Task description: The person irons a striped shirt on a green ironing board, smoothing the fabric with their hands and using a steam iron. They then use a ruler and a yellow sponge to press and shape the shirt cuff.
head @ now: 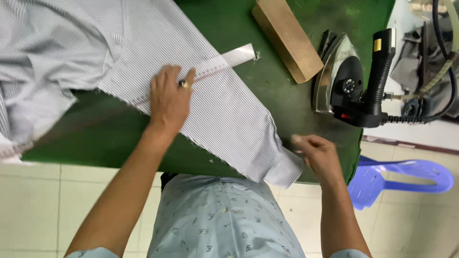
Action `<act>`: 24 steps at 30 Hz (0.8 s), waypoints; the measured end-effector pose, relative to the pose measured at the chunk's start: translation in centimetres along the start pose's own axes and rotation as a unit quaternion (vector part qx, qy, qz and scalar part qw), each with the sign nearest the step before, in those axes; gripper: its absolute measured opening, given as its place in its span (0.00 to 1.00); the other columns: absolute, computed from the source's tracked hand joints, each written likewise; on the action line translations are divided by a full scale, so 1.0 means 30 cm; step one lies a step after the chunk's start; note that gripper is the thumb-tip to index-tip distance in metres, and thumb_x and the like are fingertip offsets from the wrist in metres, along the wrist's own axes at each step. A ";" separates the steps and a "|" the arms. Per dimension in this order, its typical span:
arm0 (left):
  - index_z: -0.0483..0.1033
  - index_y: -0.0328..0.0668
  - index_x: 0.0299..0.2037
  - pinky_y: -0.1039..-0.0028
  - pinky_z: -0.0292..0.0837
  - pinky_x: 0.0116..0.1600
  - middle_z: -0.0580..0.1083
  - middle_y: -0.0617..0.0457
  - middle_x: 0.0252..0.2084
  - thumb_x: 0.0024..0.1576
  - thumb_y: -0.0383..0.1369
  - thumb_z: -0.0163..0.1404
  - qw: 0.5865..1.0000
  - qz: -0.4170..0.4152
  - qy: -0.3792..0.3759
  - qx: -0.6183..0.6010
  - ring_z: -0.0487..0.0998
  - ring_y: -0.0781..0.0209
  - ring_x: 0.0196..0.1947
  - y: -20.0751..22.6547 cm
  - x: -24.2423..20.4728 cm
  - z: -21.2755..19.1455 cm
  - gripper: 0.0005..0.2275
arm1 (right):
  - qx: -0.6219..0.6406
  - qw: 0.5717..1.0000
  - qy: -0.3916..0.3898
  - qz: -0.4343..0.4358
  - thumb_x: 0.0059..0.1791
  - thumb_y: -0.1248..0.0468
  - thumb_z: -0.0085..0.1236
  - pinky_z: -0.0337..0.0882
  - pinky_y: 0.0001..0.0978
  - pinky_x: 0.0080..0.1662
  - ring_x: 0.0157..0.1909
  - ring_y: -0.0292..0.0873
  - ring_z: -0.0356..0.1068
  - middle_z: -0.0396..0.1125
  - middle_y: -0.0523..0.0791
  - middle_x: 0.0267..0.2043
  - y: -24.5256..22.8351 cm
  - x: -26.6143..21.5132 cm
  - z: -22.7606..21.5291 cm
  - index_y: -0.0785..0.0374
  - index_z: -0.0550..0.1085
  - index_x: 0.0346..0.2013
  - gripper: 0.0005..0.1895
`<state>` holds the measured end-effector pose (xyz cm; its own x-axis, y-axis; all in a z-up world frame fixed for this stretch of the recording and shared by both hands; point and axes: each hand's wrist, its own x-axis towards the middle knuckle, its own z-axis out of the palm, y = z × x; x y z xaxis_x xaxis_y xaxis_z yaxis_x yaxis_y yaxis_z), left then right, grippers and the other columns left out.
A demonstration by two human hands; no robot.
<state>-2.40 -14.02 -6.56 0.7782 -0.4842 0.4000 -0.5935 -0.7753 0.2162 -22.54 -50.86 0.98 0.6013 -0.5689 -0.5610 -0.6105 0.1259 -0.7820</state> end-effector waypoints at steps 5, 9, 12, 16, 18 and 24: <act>0.72 0.39 0.63 0.39 0.61 0.65 0.66 0.34 0.64 0.56 0.33 0.59 0.989 -0.088 -0.068 -0.094 0.61 0.26 0.69 0.507 -0.212 -0.037 0.24 | -0.249 0.959 -0.138 0.007 0.42 0.61 0.74 0.64 0.29 0.28 0.24 0.39 0.65 0.69 0.45 0.22 -0.044 0.107 0.047 0.65 0.83 0.33 0.11; 0.64 0.42 0.70 0.33 0.51 0.67 0.54 0.35 0.75 0.61 0.46 0.52 0.979 -0.123 -0.126 -0.097 0.50 0.28 0.75 0.718 -0.257 -0.006 0.29 | -0.230 0.947 -0.226 0.009 0.40 0.63 0.75 0.65 0.29 0.39 0.36 0.39 0.67 0.72 0.46 0.31 -0.095 0.099 0.090 0.70 0.81 0.43 0.21; 0.55 0.48 0.76 0.34 0.39 0.71 0.49 0.41 0.79 0.64 0.50 0.45 0.973 -0.125 -0.154 -0.119 0.44 0.35 0.78 0.769 -0.282 0.036 0.31 | -0.342 0.904 -0.257 -0.022 0.38 0.57 0.78 0.68 0.34 0.40 0.34 0.42 0.70 0.73 0.47 0.27 -0.063 0.136 0.090 0.64 0.84 0.38 0.19; 0.50 0.58 0.77 0.38 0.30 0.73 0.46 0.49 0.81 0.61 0.61 0.40 0.984 -0.086 -0.131 -0.082 0.40 0.42 0.80 0.774 -0.311 0.062 0.36 | -0.405 0.884 -0.227 -0.062 0.41 0.61 0.67 0.71 0.39 0.37 0.34 0.46 0.74 0.74 0.47 0.28 -0.052 0.160 0.082 0.59 0.83 0.33 0.08; 0.50 0.59 0.77 0.38 0.28 0.73 0.46 0.50 0.81 0.59 0.64 0.39 0.987 -0.075 -0.124 -0.075 0.39 0.43 0.80 0.767 -0.313 0.058 0.38 | -0.407 0.884 -0.217 -0.077 0.40 0.60 0.67 0.71 0.39 0.36 0.35 0.46 0.74 0.74 0.46 0.28 -0.044 0.165 0.084 0.57 0.82 0.33 0.09; 0.51 0.56 0.77 0.36 0.30 0.72 0.44 0.47 0.81 0.52 0.69 0.43 0.988 -0.042 -0.135 -0.060 0.39 0.39 0.79 0.753 -0.317 0.060 0.44 | -0.605 0.762 -0.153 -0.175 0.46 0.58 0.58 0.76 0.48 0.42 0.42 0.54 0.79 0.77 0.50 0.37 -0.085 0.073 0.150 0.54 0.77 0.50 0.17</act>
<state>-22.85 -27.64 -7.09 0.8431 -0.5228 0.1262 -0.5311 -0.7724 0.3484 -17.35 -48.77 0.51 0.8150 -0.1561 -0.5580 -0.3028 -0.9358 -0.1804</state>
